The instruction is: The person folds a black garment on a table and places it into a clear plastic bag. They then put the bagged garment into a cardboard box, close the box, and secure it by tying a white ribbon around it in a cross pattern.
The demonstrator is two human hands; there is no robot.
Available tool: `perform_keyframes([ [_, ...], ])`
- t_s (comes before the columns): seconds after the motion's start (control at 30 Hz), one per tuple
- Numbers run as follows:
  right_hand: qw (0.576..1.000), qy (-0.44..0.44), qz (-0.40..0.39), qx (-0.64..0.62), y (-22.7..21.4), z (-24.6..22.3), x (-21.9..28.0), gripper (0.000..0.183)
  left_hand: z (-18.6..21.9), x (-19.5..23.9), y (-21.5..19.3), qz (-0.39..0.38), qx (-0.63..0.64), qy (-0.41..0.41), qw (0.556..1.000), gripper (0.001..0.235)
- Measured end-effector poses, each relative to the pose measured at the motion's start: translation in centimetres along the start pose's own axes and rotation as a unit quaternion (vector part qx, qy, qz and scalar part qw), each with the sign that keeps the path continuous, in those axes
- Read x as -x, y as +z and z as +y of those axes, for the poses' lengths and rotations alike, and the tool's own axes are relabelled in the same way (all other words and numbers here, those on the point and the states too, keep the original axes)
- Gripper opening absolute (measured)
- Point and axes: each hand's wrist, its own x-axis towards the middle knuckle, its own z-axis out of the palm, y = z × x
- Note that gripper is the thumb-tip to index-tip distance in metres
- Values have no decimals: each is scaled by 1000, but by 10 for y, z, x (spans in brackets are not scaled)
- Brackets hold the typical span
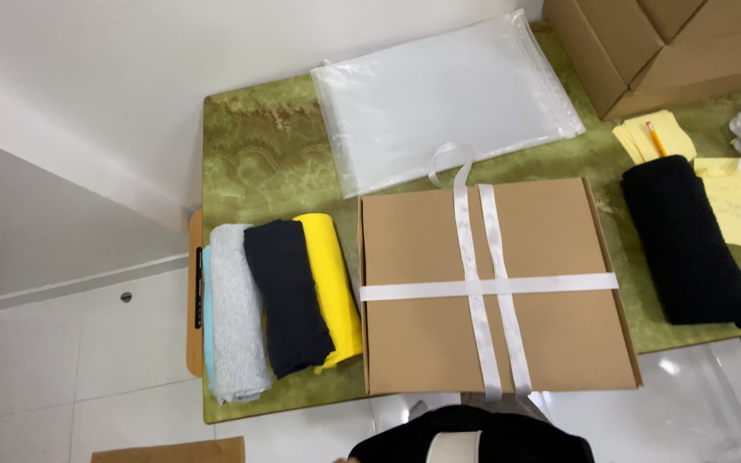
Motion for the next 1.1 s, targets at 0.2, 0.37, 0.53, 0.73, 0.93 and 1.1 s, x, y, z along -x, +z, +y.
perform_keyframes([
  [0.2,1000,4,4,-27,11,-6,-30,22,119,59,-71,-43,-165,-198,965,36],
  [0.37,921,-6,372,-116,-5,-38,-60,30,224,56,-102,290,153,15,945,18],
  [0.53,892,-78,441,55,-7,-7,-122,23,257,-11,-95,299,301,14,905,21],
  [0.73,910,-124,388,82,-20,-25,-111,19,291,-53,-109,378,328,-18,866,29],
  [0.93,881,-244,404,28,-91,-22,-151,13,308,-118,-109,530,150,-53,833,31],
  [1.1,858,-298,413,62,-128,-55,-202,20,317,-136,-93,628,110,-31,770,37],
])
